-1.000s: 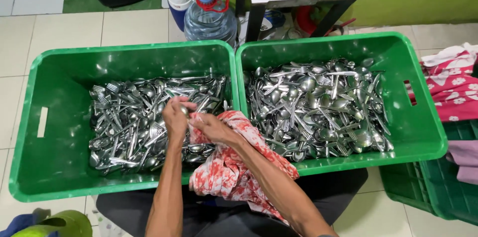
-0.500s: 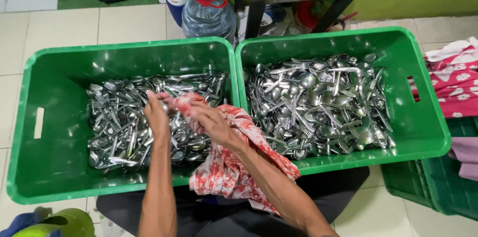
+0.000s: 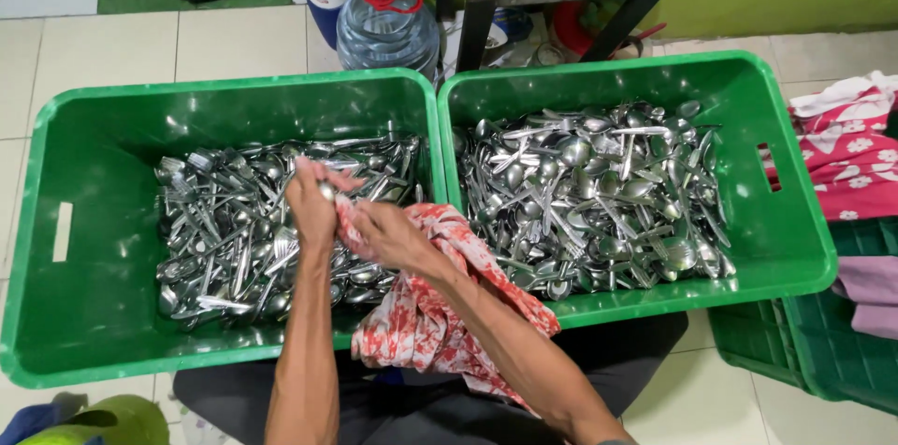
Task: Polishing spoons and forks with a cloth and moving them between bins.
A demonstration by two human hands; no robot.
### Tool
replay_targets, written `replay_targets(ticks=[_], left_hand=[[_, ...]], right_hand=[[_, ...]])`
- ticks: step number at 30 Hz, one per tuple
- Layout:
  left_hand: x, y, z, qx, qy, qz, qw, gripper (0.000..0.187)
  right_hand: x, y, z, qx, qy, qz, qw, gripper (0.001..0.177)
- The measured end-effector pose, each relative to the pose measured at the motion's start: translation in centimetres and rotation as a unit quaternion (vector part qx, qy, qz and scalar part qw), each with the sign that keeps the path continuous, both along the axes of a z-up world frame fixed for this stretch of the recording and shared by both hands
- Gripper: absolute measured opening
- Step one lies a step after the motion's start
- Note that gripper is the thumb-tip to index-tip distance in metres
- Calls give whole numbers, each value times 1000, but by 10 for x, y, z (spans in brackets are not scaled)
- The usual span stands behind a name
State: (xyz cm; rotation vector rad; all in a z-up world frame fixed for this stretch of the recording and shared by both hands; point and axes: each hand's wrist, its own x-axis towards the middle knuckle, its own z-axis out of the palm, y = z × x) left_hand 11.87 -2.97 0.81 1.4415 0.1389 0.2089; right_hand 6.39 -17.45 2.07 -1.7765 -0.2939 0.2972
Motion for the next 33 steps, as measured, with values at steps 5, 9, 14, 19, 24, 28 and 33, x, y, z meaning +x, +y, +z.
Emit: replay_targets(ticks=[5, 9, 14, 19, 24, 28, 33], left_hand=[[16, 18, -15, -57, 63, 94, 992, 44], [30, 37, -9, -95, 83, 118, 985, 44], [21, 57, 7, -253, 172, 16, 952, 52], [4, 45, -27, -386, 202, -61, 898, 42], [-22, -15, 17, -426, 171, -113, 881, 49], [-42, -41, 44, -325, 149, -113, 927, 89], [-64, -48, 11, -272, 172, -22, 947, 61]], right_hand=[[-35, -14, 38, 77, 67, 38, 994, 27], [-47, -15, 35, 94, 105, 43, 989, 27], [-45, -20, 19, 27, 58, 13, 998, 20], [-17, -17, 33, 39, -126, -93, 987, 21], [8, 11, 2, -28, -293, -94, 951, 19], [14, 23, -17, -126, -329, -113, 929, 15], [28, 21, -24, -58, -282, -188, 939, 9]])
